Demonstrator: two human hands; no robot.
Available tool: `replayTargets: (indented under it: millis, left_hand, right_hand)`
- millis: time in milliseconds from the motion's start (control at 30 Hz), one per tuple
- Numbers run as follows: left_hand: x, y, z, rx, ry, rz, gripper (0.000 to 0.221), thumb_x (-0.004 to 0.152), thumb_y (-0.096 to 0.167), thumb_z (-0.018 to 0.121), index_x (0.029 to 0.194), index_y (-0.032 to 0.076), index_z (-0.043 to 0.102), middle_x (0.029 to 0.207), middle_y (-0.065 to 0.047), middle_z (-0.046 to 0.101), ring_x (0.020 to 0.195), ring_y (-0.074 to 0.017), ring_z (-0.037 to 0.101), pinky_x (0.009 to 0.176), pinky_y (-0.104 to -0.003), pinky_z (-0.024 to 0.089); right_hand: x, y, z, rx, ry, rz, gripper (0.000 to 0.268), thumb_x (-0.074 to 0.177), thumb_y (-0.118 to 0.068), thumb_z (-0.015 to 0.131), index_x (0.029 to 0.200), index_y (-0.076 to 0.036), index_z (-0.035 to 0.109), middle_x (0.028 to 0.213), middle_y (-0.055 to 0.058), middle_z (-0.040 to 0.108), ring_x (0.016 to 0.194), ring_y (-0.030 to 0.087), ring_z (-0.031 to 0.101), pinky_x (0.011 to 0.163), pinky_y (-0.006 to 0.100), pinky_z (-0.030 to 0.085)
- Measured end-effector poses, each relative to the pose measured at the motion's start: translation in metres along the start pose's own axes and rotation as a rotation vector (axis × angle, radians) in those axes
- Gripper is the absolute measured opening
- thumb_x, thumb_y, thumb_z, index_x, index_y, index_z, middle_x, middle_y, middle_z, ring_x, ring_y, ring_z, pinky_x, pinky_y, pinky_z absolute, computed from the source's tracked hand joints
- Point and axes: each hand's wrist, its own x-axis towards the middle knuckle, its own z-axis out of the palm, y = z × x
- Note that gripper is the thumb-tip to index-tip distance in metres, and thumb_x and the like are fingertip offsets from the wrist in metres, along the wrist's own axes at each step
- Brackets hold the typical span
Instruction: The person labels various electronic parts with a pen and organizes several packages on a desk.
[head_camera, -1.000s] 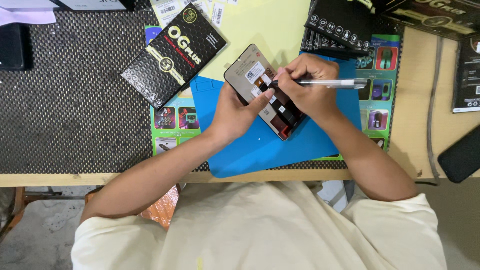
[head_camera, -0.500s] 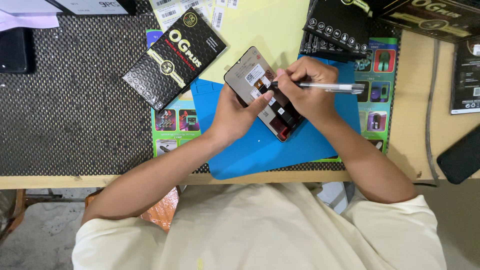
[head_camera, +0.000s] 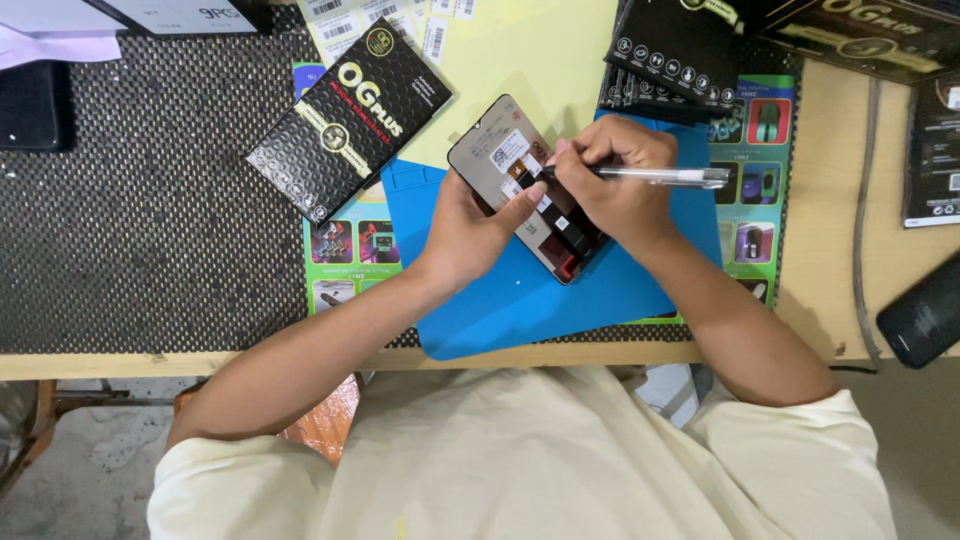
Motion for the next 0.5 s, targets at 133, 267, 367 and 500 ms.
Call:
replayTargets:
  millis: [133, 267, 367, 500]
  left_hand:
    - [0.0, 0.003, 0.0, 0.009, -0.012, -0.015, 0.051, 0.094, 0.012, 0.076, 0.13, -0.012, 0.049, 0.111, -0.032, 0.066, 0.106, -0.0433, 0.069, 0.078, -0.053, 0.063]
    - [0.001, 0.01, -0.001, 0.019, -0.014, -0.01, 0.048, 0.094, 0.012, 0.075, 0.128, -0.012, 0.052, 0.108, -0.029, 0.067, 0.102, -0.0388, 0.07, 0.075, -0.05, 0.064]
    - [0.0, 0.014, 0.005, -0.001, -0.016, 0.006, 0.043, 0.094, 0.011, 0.076, 0.125, -0.01, 0.056, 0.104, -0.024, 0.069, 0.101, -0.0296, 0.069, 0.074, -0.044, 0.064]
    - [-0.004, 0.026, -0.001, 0.068, -0.068, -0.132, 0.042, 0.091, 0.026, 0.073, 0.126, 0.004, 0.063, 0.12, -0.011, 0.075, 0.11, -0.0238, 0.074, 0.091, -0.038, 0.066]
  right_hand:
    - [-0.002, 0.002, -0.002, -0.01, 0.007, -0.003, 0.038, 0.089, 0.008, 0.083, 0.064, -0.002, 0.056, 0.07, 0.014, 0.072, 0.056, 0.027, 0.066, 0.054, 0.032, 0.05]
    - [-0.005, 0.012, -0.003, 0.053, 0.004, 0.035, 0.038, 0.089, 0.009, 0.078, 0.065, -0.003, 0.052, 0.068, 0.016, 0.069, 0.055, 0.023, 0.06, 0.053, 0.032, 0.047]
    - [0.004, 0.003, -0.007, 0.271, -0.021, 0.134, 0.036, 0.095, 0.006, 0.069, 0.067, -0.005, 0.049, 0.068, 0.016, 0.067, 0.055, 0.018, 0.06, 0.055, 0.03, 0.048]
    - [0.004, 0.008, -0.025, 0.376, -0.085, 0.251, 0.03, 0.108, -0.01, 0.051, 0.08, -0.013, 0.038, 0.076, 0.005, 0.043, 0.066, 0.024, 0.062, 0.066, 0.037, 0.052]
